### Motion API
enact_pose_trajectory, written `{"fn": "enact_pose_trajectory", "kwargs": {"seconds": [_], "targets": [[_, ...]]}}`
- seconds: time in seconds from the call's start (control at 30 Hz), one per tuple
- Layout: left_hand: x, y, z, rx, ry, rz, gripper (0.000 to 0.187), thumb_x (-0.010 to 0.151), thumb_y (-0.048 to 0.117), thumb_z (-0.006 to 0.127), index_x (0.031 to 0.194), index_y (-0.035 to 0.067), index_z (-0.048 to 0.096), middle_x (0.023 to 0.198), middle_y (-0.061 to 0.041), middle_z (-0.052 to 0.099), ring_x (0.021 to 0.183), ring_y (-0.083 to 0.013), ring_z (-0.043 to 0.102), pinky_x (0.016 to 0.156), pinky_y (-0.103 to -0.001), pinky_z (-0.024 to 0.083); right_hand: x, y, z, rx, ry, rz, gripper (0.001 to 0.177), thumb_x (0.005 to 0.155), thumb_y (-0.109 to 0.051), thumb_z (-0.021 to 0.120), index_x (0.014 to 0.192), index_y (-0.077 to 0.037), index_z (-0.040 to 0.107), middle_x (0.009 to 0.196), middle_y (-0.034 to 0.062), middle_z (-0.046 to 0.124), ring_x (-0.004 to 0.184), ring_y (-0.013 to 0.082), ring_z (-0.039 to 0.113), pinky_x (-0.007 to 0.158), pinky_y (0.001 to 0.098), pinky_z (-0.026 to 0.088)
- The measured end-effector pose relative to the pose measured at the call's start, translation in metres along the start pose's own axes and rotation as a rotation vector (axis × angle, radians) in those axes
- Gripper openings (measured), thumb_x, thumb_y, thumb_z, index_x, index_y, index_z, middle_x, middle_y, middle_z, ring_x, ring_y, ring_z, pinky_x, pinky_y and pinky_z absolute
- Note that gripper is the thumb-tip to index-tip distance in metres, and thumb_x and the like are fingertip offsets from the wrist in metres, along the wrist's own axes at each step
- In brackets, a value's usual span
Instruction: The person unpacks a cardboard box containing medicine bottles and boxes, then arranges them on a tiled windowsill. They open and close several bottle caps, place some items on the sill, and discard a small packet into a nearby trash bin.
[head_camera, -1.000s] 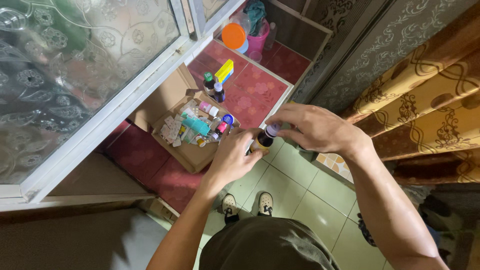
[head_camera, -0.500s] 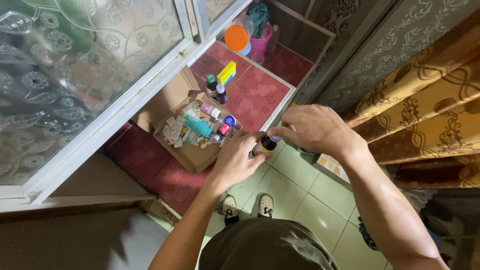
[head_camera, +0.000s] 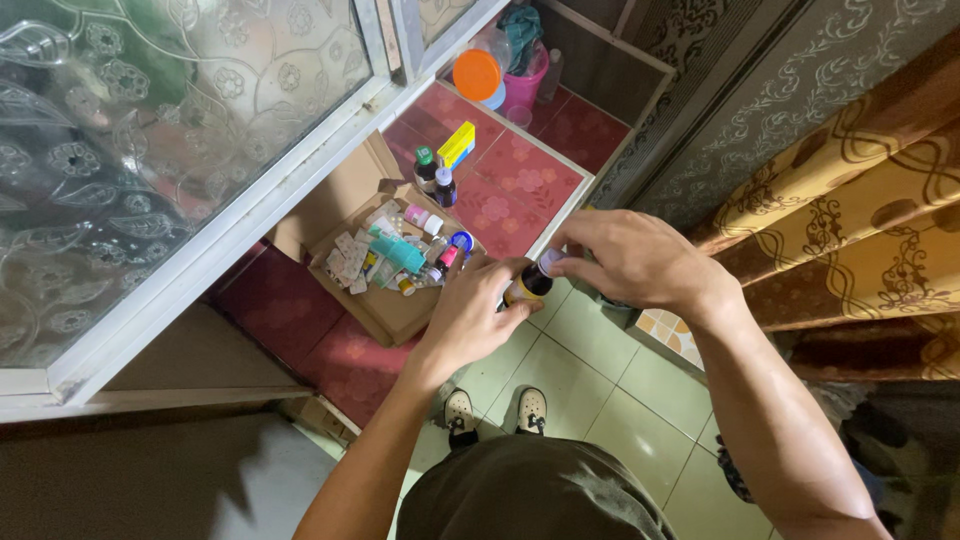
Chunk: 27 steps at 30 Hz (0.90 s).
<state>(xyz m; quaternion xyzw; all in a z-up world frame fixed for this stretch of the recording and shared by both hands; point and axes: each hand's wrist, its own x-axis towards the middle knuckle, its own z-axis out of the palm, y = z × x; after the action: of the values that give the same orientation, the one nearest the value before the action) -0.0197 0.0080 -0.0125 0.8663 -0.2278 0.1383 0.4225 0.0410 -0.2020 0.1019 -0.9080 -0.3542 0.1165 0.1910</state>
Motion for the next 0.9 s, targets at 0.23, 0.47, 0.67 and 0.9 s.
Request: {"fn": "enact_pose_trajectory", "kwargs": {"seconds": [0.23,0.47,0.67,0.9], "targets": [[0.003,0.006,-0.002,0.022,-0.017,-0.029,0.040,0.082,0.022,0.082,0.116,0.006,0.068,0.083,-0.008,0.071,0.090,-0.0337,0.064,0.086,-0.049,0.045,0.005,-0.015,0.003,-0.156,-0.001,0.183,0.042,0.096,-0.049,0.056,0.095,-0.010,0.072,0.094,0.0113,0.073,0.094,0.0362,0.068,0.081,0.0495,0.053],[0.002,0.005,0.001,0.004,0.015,-0.019,0.041,0.084,0.023,0.081,0.118,0.005,0.066,0.092,-0.008,0.070,0.094,-0.0331,0.063,0.087,-0.048,0.046,0.001,-0.018,0.007,-0.160,0.085,0.279,0.043,0.101,-0.047,0.054,0.092,-0.009,0.073,0.093,0.0142,0.073,0.090,0.0377,0.068,0.077,0.0496,0.054],[0.006,0.001,-0.008,0.036,-0.014,-0.022,0.033,0.083,0.023,0.081,0.108,0.006,0.066,0.087,-0.007,0.070,0.094,-0.0329,0.064,0.089,-0.049,0.044,-0.008,0.002,-0.002,0.127,0.211,-0.235,0.035,0.094,-0.030,0.070,0.116,-0.002,0.071,0.106,0.0154,0.075,0.092,0.0330,0.073,0.078,0.0427,0.057],[0.005,0.006,0.000,0.055,0.018,-0.011,0.041,0.084,0.023,0.081,0.118,0.008,0.064,0.091,-0.007,0.072,0.098,-0.0335,0.064,0.105,-0.056,0.038,-0.008,0.004,0.010,0.153,0.241,-0.103,0.027,0.090,-0.024,0.075,0.101,0.000,0.069,0.082,0.0164,0.069,0.073,0.0307,0.070,0.066,0.0413,0.055]]}}
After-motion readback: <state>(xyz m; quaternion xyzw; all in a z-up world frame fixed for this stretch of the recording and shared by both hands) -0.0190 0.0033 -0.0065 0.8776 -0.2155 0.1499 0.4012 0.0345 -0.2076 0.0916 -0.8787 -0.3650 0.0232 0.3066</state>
